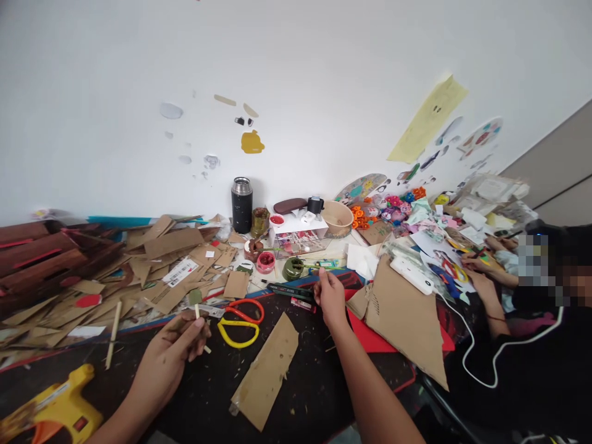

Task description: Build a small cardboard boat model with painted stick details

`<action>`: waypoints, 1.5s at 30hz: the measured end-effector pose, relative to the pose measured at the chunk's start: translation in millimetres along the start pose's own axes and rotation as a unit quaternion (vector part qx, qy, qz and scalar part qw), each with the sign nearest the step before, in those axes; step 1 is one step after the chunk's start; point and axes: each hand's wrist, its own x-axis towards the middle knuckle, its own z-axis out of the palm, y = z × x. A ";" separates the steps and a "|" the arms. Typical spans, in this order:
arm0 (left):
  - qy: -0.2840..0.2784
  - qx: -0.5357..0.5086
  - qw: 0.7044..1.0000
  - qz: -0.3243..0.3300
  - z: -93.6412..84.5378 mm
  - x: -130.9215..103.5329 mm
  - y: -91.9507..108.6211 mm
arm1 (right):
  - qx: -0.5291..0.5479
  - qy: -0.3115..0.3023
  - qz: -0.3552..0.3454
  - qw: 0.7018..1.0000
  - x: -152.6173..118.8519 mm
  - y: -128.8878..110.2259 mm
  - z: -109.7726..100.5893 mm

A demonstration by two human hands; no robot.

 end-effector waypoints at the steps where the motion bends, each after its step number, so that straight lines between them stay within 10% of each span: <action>1: -0.001 -0.001 1.000 0.001 -0.4 0.1 -0.8 | 0.007 -0.010 0.010 1.000 -4.9 -1.5 0.6; 22: 0.086 -0.252 0.959 -0.092 4.3 8.4 43.1 | 0.041 -0.385 0.078 0.919 -102.3 1.8 148.4; 31: 0.068 -0.280 0.955 -0.070 8.7 17.6 54.3 | 0.106 -0.418 0.060 0.901 -102.4 4.7 190.9; 45: 0.078 -0.225 0.969 -0.067 10.6 21.5 49.2 | 0.128 -0.368 0.079 0.918 -98.6 16.8 183.6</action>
